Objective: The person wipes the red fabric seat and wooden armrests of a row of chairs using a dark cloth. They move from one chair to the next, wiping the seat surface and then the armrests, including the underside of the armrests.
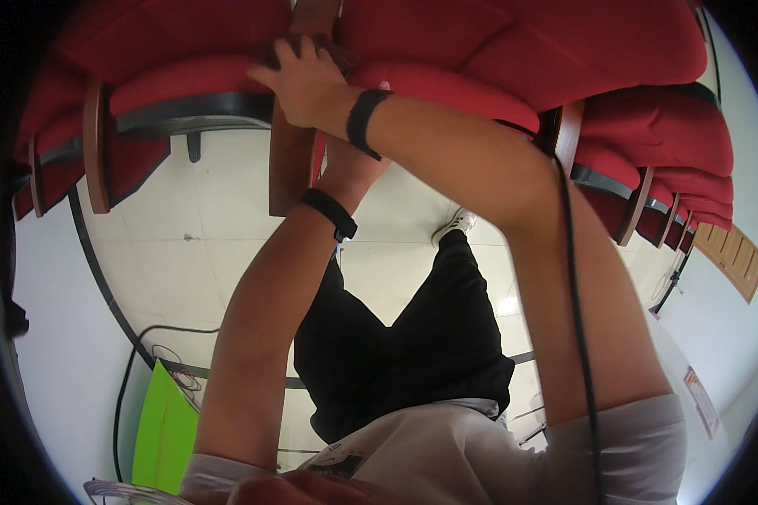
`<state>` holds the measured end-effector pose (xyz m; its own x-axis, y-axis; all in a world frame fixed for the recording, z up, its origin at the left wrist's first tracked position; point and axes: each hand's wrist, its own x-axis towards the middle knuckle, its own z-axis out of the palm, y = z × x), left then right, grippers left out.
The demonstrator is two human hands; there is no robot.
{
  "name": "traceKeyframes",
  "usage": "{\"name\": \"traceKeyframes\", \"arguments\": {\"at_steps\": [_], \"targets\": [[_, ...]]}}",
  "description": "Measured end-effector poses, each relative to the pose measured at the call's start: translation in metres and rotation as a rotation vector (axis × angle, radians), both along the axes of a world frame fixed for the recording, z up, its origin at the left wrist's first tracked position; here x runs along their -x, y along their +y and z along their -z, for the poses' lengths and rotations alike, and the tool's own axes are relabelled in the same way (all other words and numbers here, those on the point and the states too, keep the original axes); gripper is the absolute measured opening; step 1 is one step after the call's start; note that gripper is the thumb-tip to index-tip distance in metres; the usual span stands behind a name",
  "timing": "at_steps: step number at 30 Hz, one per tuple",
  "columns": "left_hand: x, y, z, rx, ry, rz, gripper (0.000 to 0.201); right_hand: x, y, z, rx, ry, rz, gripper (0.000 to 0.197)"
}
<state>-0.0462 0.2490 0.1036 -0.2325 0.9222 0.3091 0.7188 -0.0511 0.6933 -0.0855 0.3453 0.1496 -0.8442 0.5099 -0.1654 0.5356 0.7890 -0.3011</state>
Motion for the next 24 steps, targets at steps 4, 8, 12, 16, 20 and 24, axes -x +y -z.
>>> {"name": "traceKeyframes", "arguments": {"at_steps": [4, 8, 12, 16, 20, 24], "targets": [[0.000, -0.020, -0.013, 0.281, 0.228, 0.036, 0.040, -0.009, 0.020, -0.015, 0.009, -0.313, -0.253, 0.084], [0.007, -0.057, -0.034, 0.429, 0.276, 0.088, 0.029, -0.016, 0.039, -0.003, -0.116, -0.193, -0.153, 0.073], [0.052, -0.079, -0.043, 0.423, 0.227, 0.090, 0.026, -0.020, 0.020, 0.019, -0.083, -0.013, 0.063, 0.080], [0.107, -0.086, -0.024, 0.254, 0.230, -0.064, 0.021, -0.025, -0.022, 0.021, 0.017, 0.010, 0.384, 0.086], [0.121, -0.089, 0.006, 0.254, 0.176, -0.125, 0.024, -0.021, -0.034, 0.011, 0.030, -0.065, 0.214, 0.091], [0.120, -0.087, 0.029, 0.198, 0.043, -0.153, 0.024, 0.001, -0.007, 0.022, 0.003, 0.013, 0.380, 0.089]]}}
